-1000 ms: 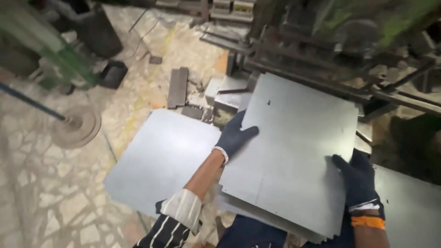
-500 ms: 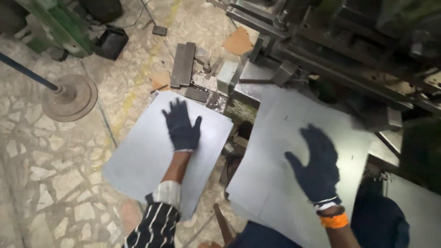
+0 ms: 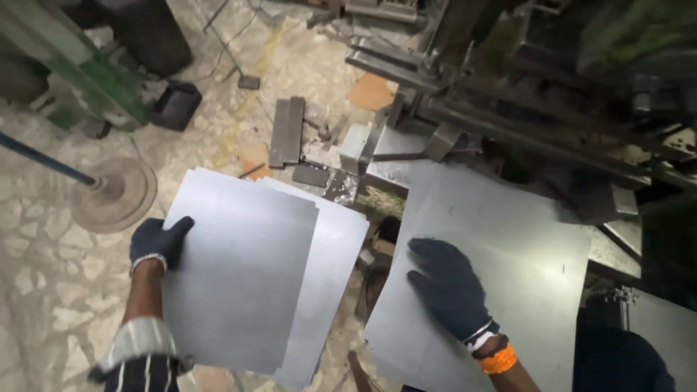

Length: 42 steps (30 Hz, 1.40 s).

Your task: Placing metal sheets into a stamping machine and stacking the processed pieces.

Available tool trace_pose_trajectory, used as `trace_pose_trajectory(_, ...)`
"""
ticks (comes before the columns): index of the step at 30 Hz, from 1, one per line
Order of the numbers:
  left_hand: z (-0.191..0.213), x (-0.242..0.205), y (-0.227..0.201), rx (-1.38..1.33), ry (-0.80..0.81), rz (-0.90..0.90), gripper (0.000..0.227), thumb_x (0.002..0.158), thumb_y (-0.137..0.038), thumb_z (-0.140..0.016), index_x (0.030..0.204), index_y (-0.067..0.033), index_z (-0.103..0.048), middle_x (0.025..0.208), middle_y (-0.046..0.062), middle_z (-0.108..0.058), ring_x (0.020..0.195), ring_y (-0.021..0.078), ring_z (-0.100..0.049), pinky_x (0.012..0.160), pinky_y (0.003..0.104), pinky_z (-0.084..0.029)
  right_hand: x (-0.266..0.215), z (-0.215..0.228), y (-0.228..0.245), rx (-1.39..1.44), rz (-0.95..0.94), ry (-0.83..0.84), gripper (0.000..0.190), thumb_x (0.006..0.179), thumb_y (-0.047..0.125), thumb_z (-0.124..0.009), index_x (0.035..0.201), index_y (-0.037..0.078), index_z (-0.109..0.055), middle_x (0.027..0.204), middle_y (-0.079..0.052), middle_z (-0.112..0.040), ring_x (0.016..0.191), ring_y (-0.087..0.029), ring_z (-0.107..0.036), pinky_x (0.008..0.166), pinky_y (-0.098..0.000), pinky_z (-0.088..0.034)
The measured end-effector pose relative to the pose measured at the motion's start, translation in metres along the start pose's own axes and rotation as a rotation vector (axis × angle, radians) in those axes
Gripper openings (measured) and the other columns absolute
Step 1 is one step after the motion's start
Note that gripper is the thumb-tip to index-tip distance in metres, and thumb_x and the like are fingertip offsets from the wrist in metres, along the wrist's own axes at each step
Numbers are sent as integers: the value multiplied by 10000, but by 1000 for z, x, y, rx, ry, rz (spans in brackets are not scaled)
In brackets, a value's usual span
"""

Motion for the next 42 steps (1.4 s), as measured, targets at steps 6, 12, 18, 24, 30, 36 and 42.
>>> trace_pose_trajectory(6,63,-35,-90,-212,-160,-334,509,860,-342,-775,1020,139,-726,810,226,-731,653,322,-652,682,407,-543,5,2,1,539,-386,95,516,799,170,-747,1306,192,-657,1153,34,-775,997,-116,-753,892,-273,-579)
trace_pose_trajectory(12,31,-86,-178,-617,82,-338,402,935,-285,-702,1136,63,-718,1080,123,-735,953,233,-643,871,328,-514,-19,42,50,1405,-544,254,888,859,568,-503,1532,3,-373,1287,-246,-658,1003,-296,-699,865,-424,-627)
trace_pose_trajectory(18,-57,-221,-281,-885,633,-254,389,945,-162,-639,1249,77,-670,1043,209,-703,844,277,-615,740,375,-505,-104,68,-86,1152,-813,-368,555,847,63,-690,1385,-44,-609,1142,-161,-752,902,-207,-659,822,-322,-553)
trace_pose_trajectory(24,-233,-170,-324,-1244,900,13,451,875,-389,-833,1220,-119,-725,1028,156,-763,840,311,-760,766,439,-622,-117,136,-166,635,-1102,-272,849,795,543,-828,1513,210,-521,1564,-88,-484,1471,-317,-388,1235,-435,-290)
trace_pose_trajectory(30,-216,-230,-368,-289,259,-1263,442,1035,-102,-521,1470,-31,-536,1469,279,-543,1354,450,-501,1173,534,-416,-103,127,-253,1114,-1022,-528,596,764,243,-902,1317,163,-696,1087,-125,-754,921,-241,-752,783,-373,-619)
trace_pose_trajectory(36,-232,-210,-408,-940,800,-352,602,748,-144,-924,1280,-16,-672,1151,187,-712,1029,290,-722,962,426,-547,-44,117,-306,1150,-976,-534,577,741,272,-924,1270,162,-723,982,-103,-756,830,-205,-757,740,-309,-625)
trace_pose_trajectory(42,-181,-225,-439,-647,665,-335,577,729,-313,-972,1194,-71,-732,1068,148,-753,1027,265,-726,980,419,-540,-14,122,-308,1276,-949,-609,438,699,165,-926,1108,125,-773,886,-126,-764,765,-255,-773,694,-345,-633)
Point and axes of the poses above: each hand's wrist, its own x-axis towards the middle knuckle, its own z-axis out of the back of the hand, y = z × x, the point moved 7 cm from there along x, towards the middle knuckle
